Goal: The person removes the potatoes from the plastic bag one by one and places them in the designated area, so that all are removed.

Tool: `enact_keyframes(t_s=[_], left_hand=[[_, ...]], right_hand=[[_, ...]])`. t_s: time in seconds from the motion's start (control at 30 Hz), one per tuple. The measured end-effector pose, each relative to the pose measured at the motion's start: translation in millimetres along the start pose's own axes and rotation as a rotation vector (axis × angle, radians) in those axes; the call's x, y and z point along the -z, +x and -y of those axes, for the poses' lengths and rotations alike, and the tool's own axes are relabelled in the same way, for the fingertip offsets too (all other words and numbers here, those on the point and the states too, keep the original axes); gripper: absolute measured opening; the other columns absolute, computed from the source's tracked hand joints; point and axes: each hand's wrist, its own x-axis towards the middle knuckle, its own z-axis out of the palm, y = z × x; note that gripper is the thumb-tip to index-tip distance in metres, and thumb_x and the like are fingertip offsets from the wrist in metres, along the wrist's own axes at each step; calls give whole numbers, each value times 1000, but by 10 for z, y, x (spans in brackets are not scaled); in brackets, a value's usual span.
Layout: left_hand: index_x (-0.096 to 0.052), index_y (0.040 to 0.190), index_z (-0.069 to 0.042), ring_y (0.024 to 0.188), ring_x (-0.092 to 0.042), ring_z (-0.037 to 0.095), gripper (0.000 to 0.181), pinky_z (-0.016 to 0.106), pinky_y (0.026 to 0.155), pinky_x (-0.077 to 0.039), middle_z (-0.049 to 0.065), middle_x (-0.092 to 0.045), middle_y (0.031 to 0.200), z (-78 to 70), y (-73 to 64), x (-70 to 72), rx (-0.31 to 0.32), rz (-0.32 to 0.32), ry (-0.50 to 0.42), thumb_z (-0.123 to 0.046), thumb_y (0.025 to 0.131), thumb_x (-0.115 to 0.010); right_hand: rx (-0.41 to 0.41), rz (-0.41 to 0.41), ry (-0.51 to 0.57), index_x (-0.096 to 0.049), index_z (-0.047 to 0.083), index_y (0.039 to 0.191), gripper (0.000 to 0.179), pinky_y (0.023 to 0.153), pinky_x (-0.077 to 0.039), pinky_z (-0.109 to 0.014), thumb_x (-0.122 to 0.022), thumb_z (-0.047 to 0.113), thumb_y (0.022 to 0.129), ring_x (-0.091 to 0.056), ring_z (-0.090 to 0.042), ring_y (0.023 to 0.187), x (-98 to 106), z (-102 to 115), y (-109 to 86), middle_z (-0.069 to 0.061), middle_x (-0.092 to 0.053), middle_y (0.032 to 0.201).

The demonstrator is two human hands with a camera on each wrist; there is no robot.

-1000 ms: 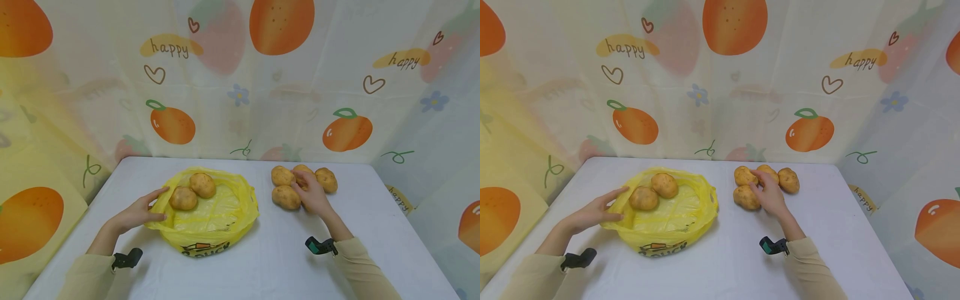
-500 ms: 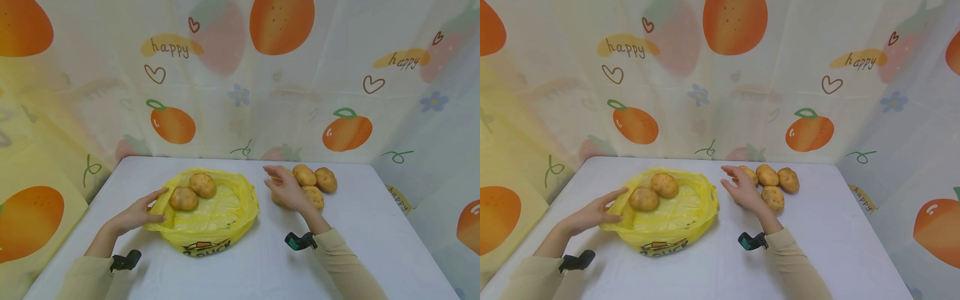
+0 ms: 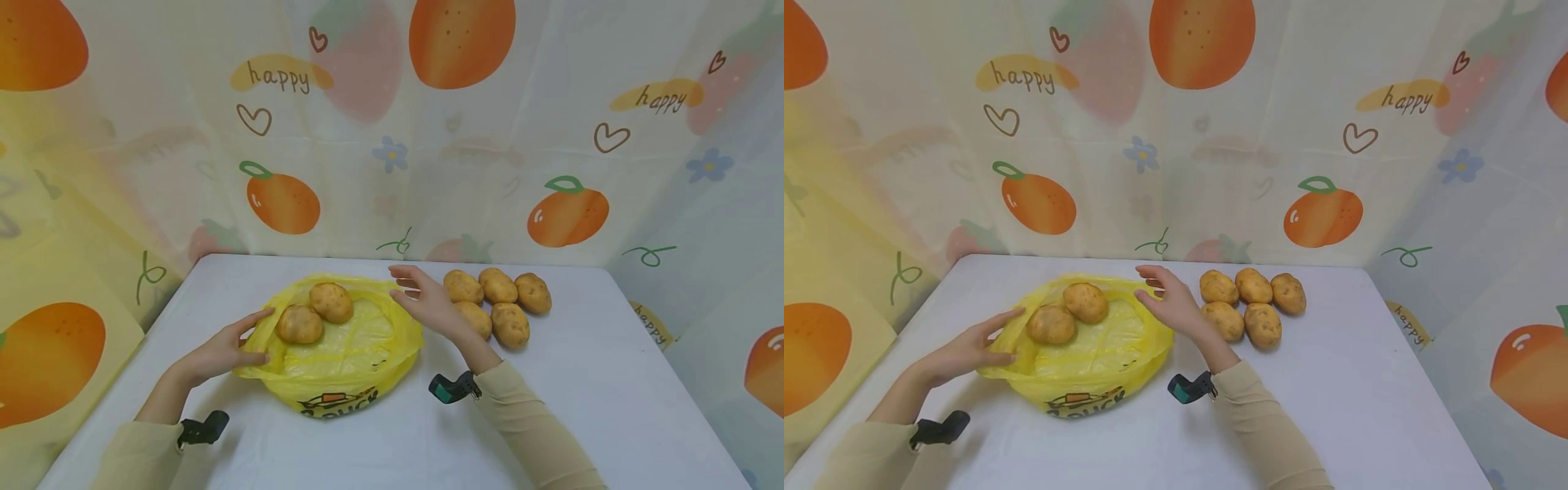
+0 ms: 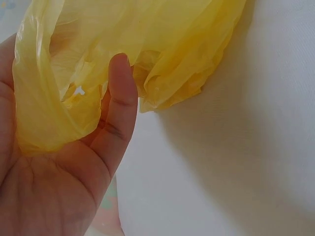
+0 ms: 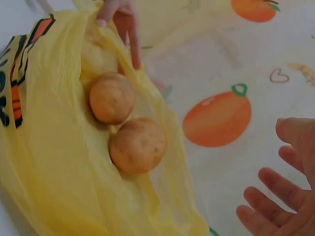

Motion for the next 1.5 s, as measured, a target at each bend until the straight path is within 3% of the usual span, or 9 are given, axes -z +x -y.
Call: enact_keyframes(t_s=[0.3,0.77,1.1,1.5], left_hand=[[-18,148,-16,126,-34,39,84,28,83,-45,16,-9,152,-36,-11,4,0,1,21,-21,81,-70],[-15,148,-15,122,-41,40,87,26,78,-46,19,-8,152,-109,-69,-42,-20,9,4,-18,81,-70],[-14,148,-16,127,-34,45,88,36,86,-45,19,-8,152,-133,-83,-69,14,-2,41,-22,80,-71],[-17,148,-19,125,-37,41,87,36,86,-44,16,-9,152,-109,-83,-105,37,-10,38,-22,80,-71]], right_hand=[[-23,71,-1,-42,16,137,49,94,-43,-38,-59,19,90,-49,-28,120,-323,145,164,-9,-47,135],[-60,150,-12,-40,14,139,52,88,-47,-33,-59,24,91,-50,-32,119,-669,150,375,-10,-45,136],[-69,175,18,-42,7,136,52,89,-46,-31,-61,22,89,-52,-31,116,-928,124,441,-14,-46,135],[-77,224,-61,-42,6,136,54,93,-44,-31,-61,25,89,-51,-26,118,-1161,122,416,-13,-51,131]])
